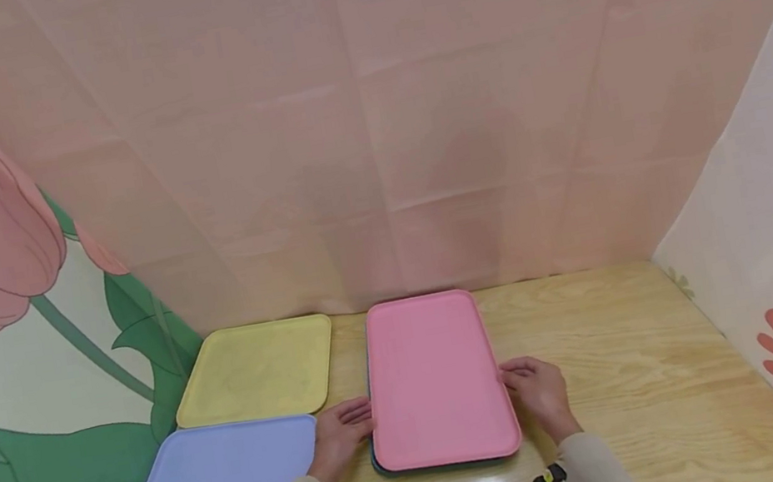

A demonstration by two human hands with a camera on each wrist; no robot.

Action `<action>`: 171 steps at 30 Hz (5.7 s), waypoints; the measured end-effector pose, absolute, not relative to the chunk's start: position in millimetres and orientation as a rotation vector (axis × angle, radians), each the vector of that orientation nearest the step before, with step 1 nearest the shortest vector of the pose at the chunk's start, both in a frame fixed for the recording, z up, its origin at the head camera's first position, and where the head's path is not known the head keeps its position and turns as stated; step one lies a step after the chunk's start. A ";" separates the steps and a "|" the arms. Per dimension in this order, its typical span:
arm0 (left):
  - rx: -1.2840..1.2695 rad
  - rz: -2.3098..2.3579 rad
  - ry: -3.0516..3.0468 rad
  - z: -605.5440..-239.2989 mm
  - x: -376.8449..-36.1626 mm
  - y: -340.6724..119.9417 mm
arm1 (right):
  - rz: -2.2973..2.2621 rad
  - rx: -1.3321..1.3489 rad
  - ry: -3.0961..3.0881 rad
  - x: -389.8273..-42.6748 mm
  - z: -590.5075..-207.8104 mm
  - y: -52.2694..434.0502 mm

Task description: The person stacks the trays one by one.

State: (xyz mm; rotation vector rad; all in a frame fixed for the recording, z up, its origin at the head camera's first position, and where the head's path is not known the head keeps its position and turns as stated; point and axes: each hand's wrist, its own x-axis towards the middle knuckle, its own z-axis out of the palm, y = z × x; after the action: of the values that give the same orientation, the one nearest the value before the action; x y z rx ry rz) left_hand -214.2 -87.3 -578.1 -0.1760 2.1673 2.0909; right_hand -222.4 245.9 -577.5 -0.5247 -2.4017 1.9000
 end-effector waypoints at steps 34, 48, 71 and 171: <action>-0.184 2.108 2.209 -583.3 -211.6 -93.2 | 1.830 -0.557 -2.469 -221.0 -587.4 237.9; -0.220 2.072 2.231 -586.3 -214.1 -95.1 | 1.843 -0.530 -2.455 -220.8 -587.1 235.4; -0.241 2.050 2.247 -586.6 -215.9 -92.7 | 1.787 -0.573 -2.489 -222.4 -590.3 236.6; -0.740 1.703 2.749 -575.6 -193.6 -301.4 | 2.079 0.079 -2.345 -199.2 -547.0 68.9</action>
State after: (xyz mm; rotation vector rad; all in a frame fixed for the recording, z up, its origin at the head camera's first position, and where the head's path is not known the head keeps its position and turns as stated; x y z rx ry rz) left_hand -193.6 -301.4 -575.6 -0.7399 2.7491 1.7026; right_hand -199.2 68.9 -547.0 0.0786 -2.3450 2.0794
